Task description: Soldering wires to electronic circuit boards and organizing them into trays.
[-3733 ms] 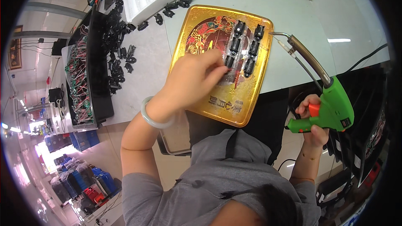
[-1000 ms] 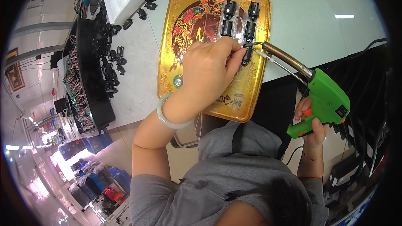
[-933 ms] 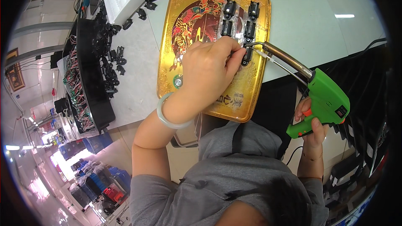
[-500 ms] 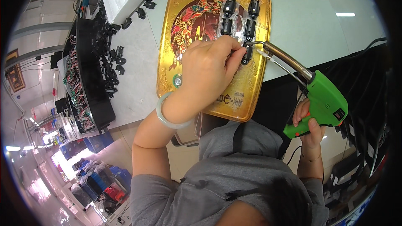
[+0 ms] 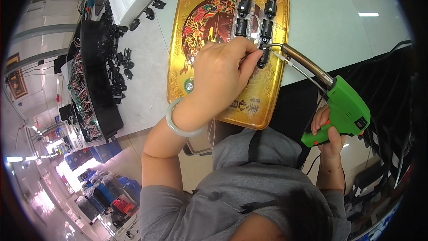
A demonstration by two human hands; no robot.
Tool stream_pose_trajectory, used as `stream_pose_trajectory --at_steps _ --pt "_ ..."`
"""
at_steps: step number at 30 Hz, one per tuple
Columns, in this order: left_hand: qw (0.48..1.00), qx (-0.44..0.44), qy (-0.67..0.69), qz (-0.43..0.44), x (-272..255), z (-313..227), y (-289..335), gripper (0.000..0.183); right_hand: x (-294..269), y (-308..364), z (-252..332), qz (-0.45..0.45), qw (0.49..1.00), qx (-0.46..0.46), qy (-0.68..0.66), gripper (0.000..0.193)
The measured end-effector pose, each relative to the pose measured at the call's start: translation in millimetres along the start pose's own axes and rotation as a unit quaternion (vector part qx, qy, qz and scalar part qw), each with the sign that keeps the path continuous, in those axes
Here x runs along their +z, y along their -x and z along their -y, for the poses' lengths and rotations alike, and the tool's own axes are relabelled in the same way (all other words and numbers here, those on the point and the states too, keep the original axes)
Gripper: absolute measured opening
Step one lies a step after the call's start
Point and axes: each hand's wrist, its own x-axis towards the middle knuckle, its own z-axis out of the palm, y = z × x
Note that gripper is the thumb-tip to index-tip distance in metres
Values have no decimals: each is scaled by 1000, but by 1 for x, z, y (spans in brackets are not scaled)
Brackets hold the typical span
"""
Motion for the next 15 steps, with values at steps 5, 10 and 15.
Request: stream_pose_trajectory --at_steps 5,10,15 --pt "1000 -4 8 -1 0 0 0 8 1 0 4 17 999 -35 -2 48" --pt "1000 -8 9 2 1 1 0 8 1 -1 7 5 998 -47 31 65" --pt "999 3 22 -26 4 2 1 12 0 0 5 17 999 -29 31 63"
